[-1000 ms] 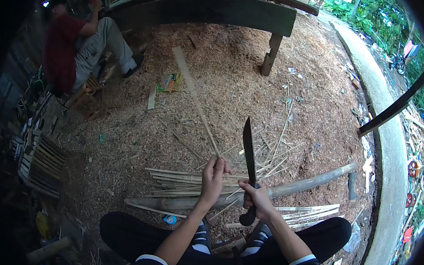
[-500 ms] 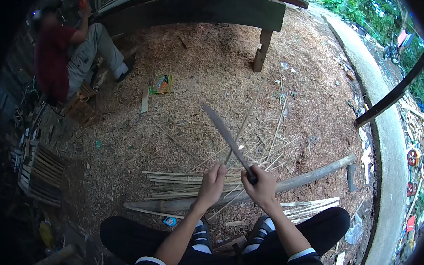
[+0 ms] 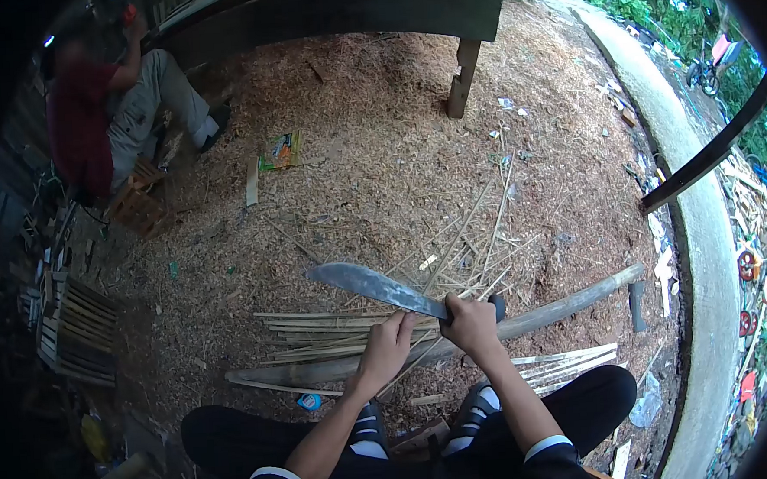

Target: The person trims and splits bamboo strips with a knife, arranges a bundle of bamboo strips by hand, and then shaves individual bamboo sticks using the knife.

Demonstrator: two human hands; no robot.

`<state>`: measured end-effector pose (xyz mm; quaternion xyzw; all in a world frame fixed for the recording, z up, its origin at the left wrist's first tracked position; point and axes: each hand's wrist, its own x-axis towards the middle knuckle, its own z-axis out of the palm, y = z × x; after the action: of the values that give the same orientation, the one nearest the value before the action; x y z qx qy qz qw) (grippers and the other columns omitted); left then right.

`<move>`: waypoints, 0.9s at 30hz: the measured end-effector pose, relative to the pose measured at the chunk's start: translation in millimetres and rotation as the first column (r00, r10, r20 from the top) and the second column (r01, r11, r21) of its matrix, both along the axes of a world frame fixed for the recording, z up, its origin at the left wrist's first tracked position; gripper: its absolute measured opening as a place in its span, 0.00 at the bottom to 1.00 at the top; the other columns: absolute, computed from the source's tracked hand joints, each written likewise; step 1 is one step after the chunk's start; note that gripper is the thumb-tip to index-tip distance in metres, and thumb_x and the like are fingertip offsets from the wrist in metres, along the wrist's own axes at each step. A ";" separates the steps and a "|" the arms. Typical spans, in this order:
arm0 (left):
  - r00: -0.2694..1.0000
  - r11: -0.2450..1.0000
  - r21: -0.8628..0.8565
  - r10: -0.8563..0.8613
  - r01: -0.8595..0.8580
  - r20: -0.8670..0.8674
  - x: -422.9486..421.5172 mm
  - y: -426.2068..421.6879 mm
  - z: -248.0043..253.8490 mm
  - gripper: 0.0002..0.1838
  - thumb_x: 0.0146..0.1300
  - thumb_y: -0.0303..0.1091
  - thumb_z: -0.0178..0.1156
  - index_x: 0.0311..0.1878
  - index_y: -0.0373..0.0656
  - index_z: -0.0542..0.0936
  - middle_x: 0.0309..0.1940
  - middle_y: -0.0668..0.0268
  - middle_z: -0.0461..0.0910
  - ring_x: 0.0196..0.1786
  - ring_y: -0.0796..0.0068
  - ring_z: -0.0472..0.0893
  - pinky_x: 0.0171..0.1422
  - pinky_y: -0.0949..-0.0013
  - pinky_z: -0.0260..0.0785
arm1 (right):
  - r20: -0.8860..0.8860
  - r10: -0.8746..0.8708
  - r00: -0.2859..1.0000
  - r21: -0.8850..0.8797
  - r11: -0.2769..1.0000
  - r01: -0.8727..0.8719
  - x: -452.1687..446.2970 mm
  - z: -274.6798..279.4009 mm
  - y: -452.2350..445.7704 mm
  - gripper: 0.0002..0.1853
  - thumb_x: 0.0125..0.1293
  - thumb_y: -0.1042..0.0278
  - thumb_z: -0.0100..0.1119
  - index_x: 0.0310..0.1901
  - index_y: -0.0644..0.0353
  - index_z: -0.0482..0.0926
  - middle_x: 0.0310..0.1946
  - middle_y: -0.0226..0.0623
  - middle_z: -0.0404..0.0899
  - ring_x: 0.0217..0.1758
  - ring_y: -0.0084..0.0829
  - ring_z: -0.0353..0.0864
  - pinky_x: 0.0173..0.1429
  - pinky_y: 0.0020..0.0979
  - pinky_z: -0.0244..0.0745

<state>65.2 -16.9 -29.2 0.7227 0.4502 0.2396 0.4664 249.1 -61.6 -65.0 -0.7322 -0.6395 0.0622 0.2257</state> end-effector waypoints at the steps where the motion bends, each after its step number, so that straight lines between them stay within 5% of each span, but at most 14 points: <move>1: 1.000 1.000 -0.003 0.000 0.000 0.001 2.5 -0.5 -1.9 0.16 0.78 0.39 0.50 0.46 0.35 0.79 0.21 0.45 0.75 0.23 0.45 0.77 0.29 0.53 0.64 | 0.001 0.000 1.000 -0.003 1.000 0.000 5.0 0.1 0.4 0.07 0.53 0.65 0.63 0.30 0.53 0.75 0.18 0.39 0.80 0.23 0.44 0.83 0.28 0.44 0.76; 7: 0.998 0.999 -0.047 -0.005 0.008 0.062 4.5 -3.1 -12.8 0.16 0.78 0.39 0.50 0.45 0.34 0.79 0.23 0.45 0.75 0.24 0.48 0.76 0.30 0.56 0.65 | 0.054 -0.011 0.998 -0.080 0.997 0.015 18.6 -4.8 -2.1 0.06 0.54 0.64 0.63 0.33 0.52 0.78 0.19 0.40 0.81 0.26 0.42 0.85 0.28 0.44 0.76; 10: 0.996 1.000 0.013 0.011 -0.012 0.084 -9.8 -0.2 -15.4 0.17 0.78 0.40 0.50 0.42 0.34 0.78 0.19 0.52 0.73 0.21 0.62 0.73 0.29 0.60 0.63 | 0.205 -0.124 0.971 -0.257 0.950 0.175 46.1 -15.9 -1.5 0.05 0.55 0.63 0.63 0.33 0.52 0.81 0.20 0.43 0.82 0.27 0.43 0.85 0.30 0.45 0.78; 12: 0.996 0.989 -0.136 0.062 -0.053 0.063 -48.5 12.9 13.7 0.19 0.78 0.42 0.51 0.40 0.34 0.78 0.17 0.63 0.68 0.22 0.77 0.66 0.28 0.64 0.59 | 0.035 -0.393 0.919 -0.228 0.892 0.391 130.3 -53.2 -14.9 0.04 0.57 0.63 0.63 0.31 0.51 0.83 0.22 0.45 0.83 0.28 0.45 0.86 0.34 0.46 0.80; 13: 0.996 0.990 -0.125 0.073 -0.065 0.057 -55.4 14.4 13.4 0.19 0.78 0.42 0.51 0.40 0.34 0.78 0.17 0.63 0.68 0.22 0.77 0.66 0.28 0.64 0.59 | 0.193 -0.425 0.884 -0.155 0.877 0.455 144.1 -40.8 -22.6 0.06 0.57 0.61 0.63 0.28 0.52 0.83 0.22 0.45 0.83 0.28 0.46 0.85 0.36 0.46 0.81; 15: 0.992 0.987 -0.146 0.082 -0.067 0.096 -52.5 9.6 4.9 0.19 0.78 0.44 0.52 0.39 0.35 0.77 0.18 0.70 0.63 0.24 0.83 0.61 0.27 0.67 0.56 | 0.092 -0.433 0.897 -0.097 0.892 0.441 121.9 -16.2 -23.8 0.07 0.56 0.61 0.64 0.30 0.54 0.83 0.23 0.45 0.83 0.29 0.48 0.85 0.37 0.47 0.80; 19: 0.960 0.967 -0.203 0.193 -0.151 0.202 -16.3 5.5 -14.6 0.21 0.79 0.44 0.51 0.35 0.35 0.74 0.18 0.69 0.59 0.25 0.82 0.59 0.28 0.67 0.55 | -0.168 -0.470 0.867 -0.063 0.882 0.466 64.8 3.0 -0.5 0.11 0.60 0.62 0.64 0.28 0.58 0.76 0.23 0.49 0.80 0.31 0.53 0.83 0.37 0.49 0.76; 27: 0.971 0.977 -0.086 0.205 -0.195 0.122 -29.4 10.5 -13.4 0.23 0.78 0.46 0.52 0.33 0.35 0.72 0.16 0.65 0.61 0.22 0.78 0.60 0.27 0.65 0.55 | -0.192 -0.415 0.890 0.027 0.904 0.427 34.1 10.1 -2.3 0.11 0.60 0.62 0.66 0.29 0.59 0.75 0.17 0.46 0.77 0.23 0.52 0.81 0.30 0.47 0.74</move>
<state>35.8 -6.4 -42.6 0.6390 0.4979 0.3153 0.4943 283.2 -63.9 -54.8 -0.8365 -0.4442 0.0565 0.3159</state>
